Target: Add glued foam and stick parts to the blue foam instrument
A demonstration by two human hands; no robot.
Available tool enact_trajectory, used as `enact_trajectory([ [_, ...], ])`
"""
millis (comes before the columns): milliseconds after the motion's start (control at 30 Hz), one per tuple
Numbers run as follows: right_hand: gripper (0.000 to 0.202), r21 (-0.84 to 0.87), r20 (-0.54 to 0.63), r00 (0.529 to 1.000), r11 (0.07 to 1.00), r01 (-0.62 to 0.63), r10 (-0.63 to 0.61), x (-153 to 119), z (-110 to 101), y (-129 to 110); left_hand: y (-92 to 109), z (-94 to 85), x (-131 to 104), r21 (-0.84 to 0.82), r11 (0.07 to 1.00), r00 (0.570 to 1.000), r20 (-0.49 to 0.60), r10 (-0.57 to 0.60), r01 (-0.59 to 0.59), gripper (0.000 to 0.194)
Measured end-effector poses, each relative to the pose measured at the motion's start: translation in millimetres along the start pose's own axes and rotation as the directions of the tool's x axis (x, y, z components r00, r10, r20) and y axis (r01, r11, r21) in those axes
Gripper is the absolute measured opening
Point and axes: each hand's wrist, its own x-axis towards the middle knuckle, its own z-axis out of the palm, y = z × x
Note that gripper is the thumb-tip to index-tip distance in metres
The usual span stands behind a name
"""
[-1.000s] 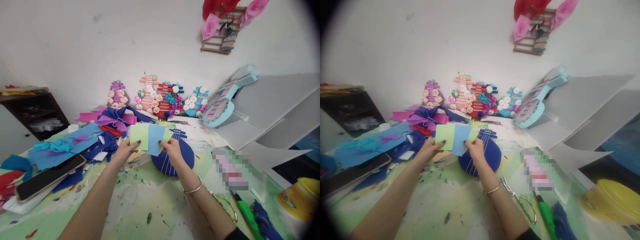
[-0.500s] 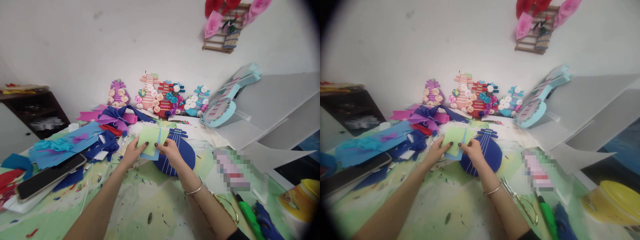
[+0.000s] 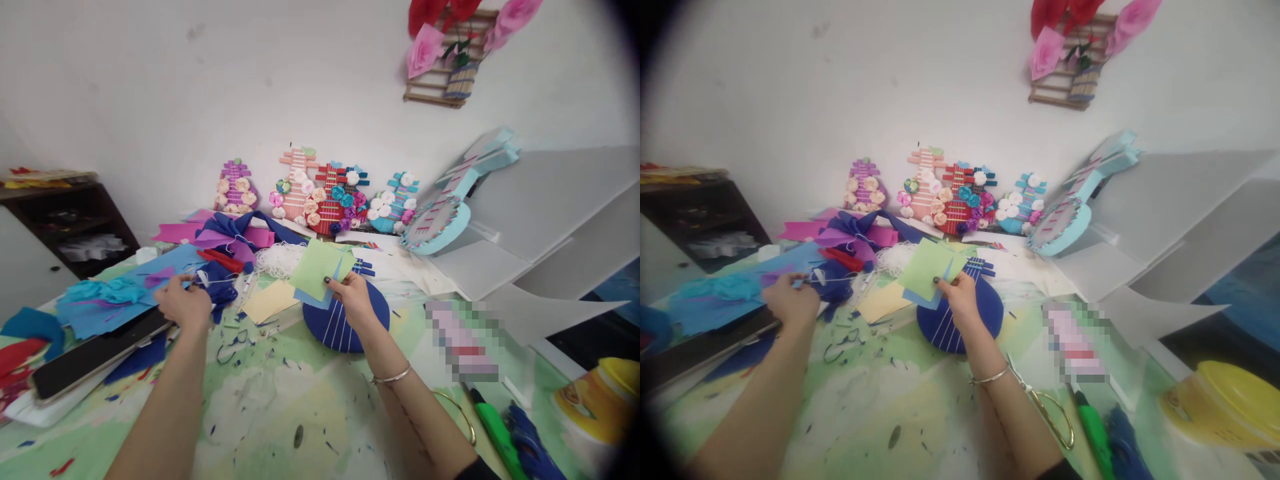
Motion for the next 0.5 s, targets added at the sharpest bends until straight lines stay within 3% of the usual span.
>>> enact_trajectory([
  [67,0.034,0.012,-0.001,1.0,1.0,0.004,-0.004,0,1,-1,1,1.8,-5,0.167,0.982,0.983,-0.176,-0.06,0.09,0.028],
  [100,0.034,0.019,-0.002,1.0,1.0,0.007,-0.007,-1,1,-2,3,5.4,-10,0.242,0.968,0.979,-0.205,-0.018,0.069,0.037],
  [133,0.034,0.026,-0.003,1.0,1.0,0.01,-0.01,-1,1,-3,7,10.1,-15,0.297,0.954,0.978,-0.188,0.093,-0.034,0.042],
  [200,0.033,0.04,-0.009,1.0,0.999,0.014,-0.014,-1,1,-5,13,21.5,-25,0.368,0.881,0.935,-0.076,0.348,-0.298,0.046],
  [267,0.033,0.056,-0.031,0.999,0.998,0.021,-0.019,0,-1,-7,15,33.0,-33,0.326,0.803,0.866,0.171,0.469,-0.499,0.041],
  [300,0.032,0.064,-0.051,0.998,0.998,0.027,-0.024,1,-2,-8,14,38.1,-36,0.27,0.781,0.815,0.341,0.469,-0.563,0.038],
  [367,0.031,0.079,-0.096,0.995,0.996,0.041,-0.034,3,-5,-9,10,46.3,-41,0.245,0.78,0.721,0.603,0.343,-0.575,0.043],
  [433,0.03,0.092,-0.132,0.99,0.994,0.054,-0.042,5,-9,-10,3,51.7,-44,0.37,0.75,0.696,0.7,0.162,-0.547,0.063],
  [500,0.029,0.101,-0.153,0.987,0.993,0.059,-0.043,7,-12,-12,-2,54.5,-44,0.461,0.725,0.71,0.702,0.054,-0.511,0.078],
])
